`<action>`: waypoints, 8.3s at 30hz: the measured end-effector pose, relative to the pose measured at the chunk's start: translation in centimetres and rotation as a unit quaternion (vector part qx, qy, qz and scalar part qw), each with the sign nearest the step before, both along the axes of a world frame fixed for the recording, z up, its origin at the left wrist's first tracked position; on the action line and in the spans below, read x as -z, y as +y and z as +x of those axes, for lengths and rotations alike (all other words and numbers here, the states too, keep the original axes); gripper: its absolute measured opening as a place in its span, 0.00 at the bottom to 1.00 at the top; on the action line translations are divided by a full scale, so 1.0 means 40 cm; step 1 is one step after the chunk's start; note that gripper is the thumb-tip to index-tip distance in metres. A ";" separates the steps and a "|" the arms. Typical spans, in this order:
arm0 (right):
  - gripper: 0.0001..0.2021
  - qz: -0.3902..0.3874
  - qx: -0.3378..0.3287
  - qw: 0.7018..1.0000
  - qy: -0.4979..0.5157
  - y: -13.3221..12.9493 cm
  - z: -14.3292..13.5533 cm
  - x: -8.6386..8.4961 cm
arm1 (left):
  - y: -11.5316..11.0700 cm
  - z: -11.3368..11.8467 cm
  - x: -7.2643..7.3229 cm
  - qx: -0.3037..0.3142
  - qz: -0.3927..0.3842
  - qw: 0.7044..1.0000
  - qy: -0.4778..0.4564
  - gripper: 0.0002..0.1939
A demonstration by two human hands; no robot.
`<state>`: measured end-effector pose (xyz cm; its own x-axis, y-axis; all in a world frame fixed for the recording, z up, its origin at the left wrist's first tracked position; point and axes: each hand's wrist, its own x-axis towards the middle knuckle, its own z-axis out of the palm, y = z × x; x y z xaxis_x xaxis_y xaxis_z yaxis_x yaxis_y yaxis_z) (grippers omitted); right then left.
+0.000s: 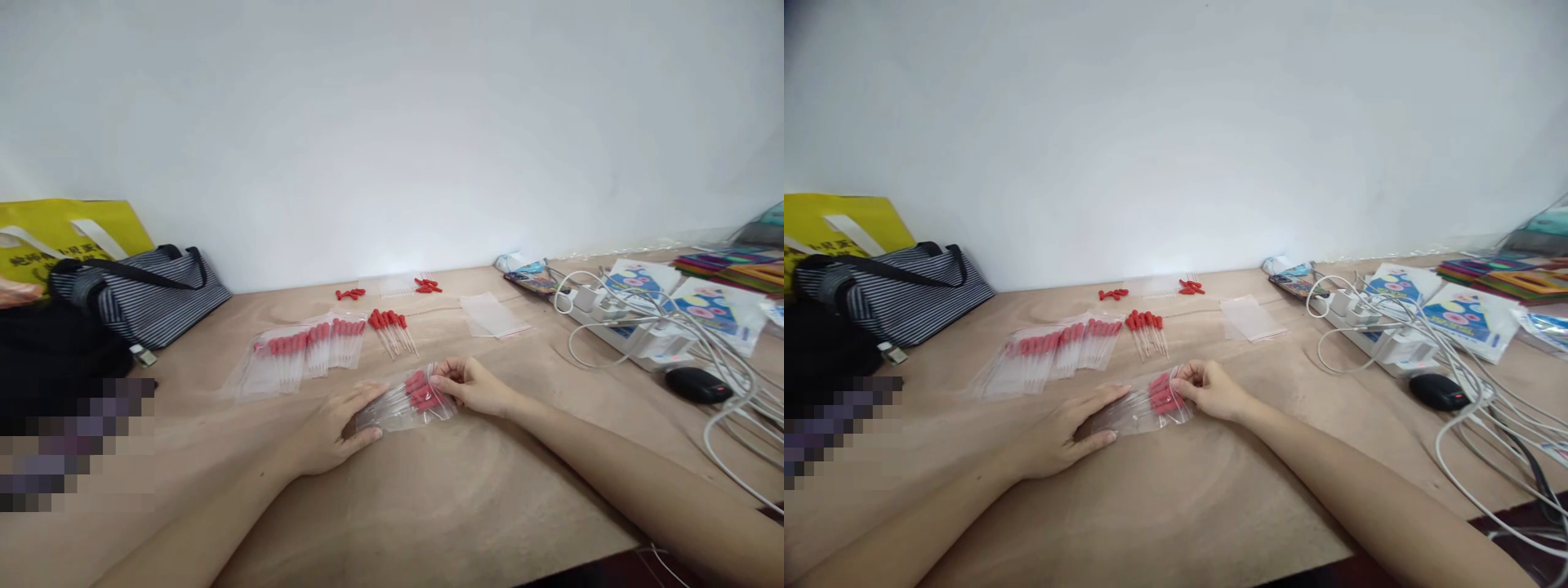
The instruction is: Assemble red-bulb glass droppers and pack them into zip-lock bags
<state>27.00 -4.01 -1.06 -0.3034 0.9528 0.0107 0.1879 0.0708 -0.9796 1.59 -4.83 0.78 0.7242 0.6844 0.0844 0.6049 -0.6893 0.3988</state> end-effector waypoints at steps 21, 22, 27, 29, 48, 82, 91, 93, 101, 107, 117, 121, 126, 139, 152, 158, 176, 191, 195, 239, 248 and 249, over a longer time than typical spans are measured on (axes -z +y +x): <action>0.11 -0.056 0.008 0.998 -0.017 0.013 -0.010 0.023 | 0.000 -0.003 0.004 -0.002 -0.007 1.000 -0.004 0.26; 0.11 -0.045 0.012 0.999 -0.019 0.014 -0.010 0.026 | 0.000 -0.003 0.003 -0.001 -0.008 1.000 -0.004 0.26; 0.09 -0.075 -0.064 0.995 -0.023 0.012 0.016 0.015 | -0.003 -0.001 -0.009 0.006 -0.014 1.000 -0.008 0.26; 0.12 -0.112 -0.120 0.986 -0.010 0.012 0.037 0.002 | -0.004 0.000 -0.012 0.004 -0.020 1.000 -0.008 0.25; 0.20 -0.111 -0.063 0.992 0.006 0.011 0.039 0.008 | 0.002 -0.002 -0.007 0.010 -0.025 0.999 -0.036 0.23; 0.18 0.017 -0.004 1.000 -0.019 0.047 0.067 -0.018 | 0.007 -0.005 0.011 -0.052 -0.043 0.993 -0.099 0.23; 0.13 0.151 -0.019 0.987 -0.045 0.124 -0.058 -0.050 | 0.055 0.071 0.001 -0.160 -0.278 0.895 -0.308 0.28; 0.14 0.173 -0.002 0.984 -0.034 0.139 -0.087 -0.045 | 0.061 0.086 -0.001 -0.177 -0.325 0.863 -0.344 0.26; 0.12 0.239 0.262 0.863 -0.361 0.198 0.090 -0.010 | 0.138 -0.015 -0.051 -0.311 -0.228 0.794 -0.470 0.21; 0.21 0.097 0.246 0.778 -0.570 0.217 0.227 0.015 | 0.229 -0.133 -0.085 -0.417 -0.214 0.738 -0.485 0.19; 0.13 0.103 0.228 0.766 -0.593 0.221 0.235 0.020 | 0.261 -0.166 -0.033 -0.486 0.113 0.841 -0.206 0.31; 0.15 0.102 0.243 0.777 -0.572 0.229 0.258 0.028 | 0.200 -0.118 -0.022 -0.419 0.302 0.849 -0.112 0.20; 0.18 0.045 0.275 0.834 -0.476 0.228 0.270 0.038 | 0.120 -0.054 0.009 -0.219 0.281 0.927 -0.114 0.12; 0.13 0.118 0.314 0.825 -0.455 0.219 0.230 0.026 | 0.106 -0.038 0.028 -0.122 0.268 0.951 -0.097 0.07; 0.08 0.442 -0.133 0.839 -0.287 -0.013 -0.068 -0.013 | 0.038 -0.009 -0.023 -0.027 0.222 0.962 -0.158 0.15; 0.09 0.369 -0.110 0.900 -0.205 0.000 -0.073 -0.002 | 0.013 0.003 -0.009 0.013 0.017 1.000 -0.007 0.21; 0.10 -0.010 0.140 0.974 -0.178 0.304 -0.101 0.013 | 0.322 0.172 0.026 -0.387 -0.159 0.872 -0.254 0.22; 0.07 -0.032 0.177 0.980 -0.085 0.271 -0.006 0.025 | 0.309 0.296 0.041 -0.316 -0.195 0.876 -0.307 0.25; 0.11 -0.027 0.204 0.975 -0.087 0.259 0.007 0.034 | 0.309 0.301 0.040 -0.296 -0.190 0.887 -0.300 0.24; 0.46 0.004 0.066 0.989 0.131 0.017 0.017 0.023 | 0.003 -0.004 0.000 0.002 0.014 1.000 -0.024 0.18; 0.39 0.018 0.095 0.982 0.163 0.030 -0.005 0.032 | 0.005 -0.001 0.005 0.002 0.024 0.999 -0.023 0.18; 0.39 0.018 0.095 0.983 0.157 0.029 -0.004 0.031 | 0.005 0.000 0.004 0.002 0.026 0.999 -0.023 0.18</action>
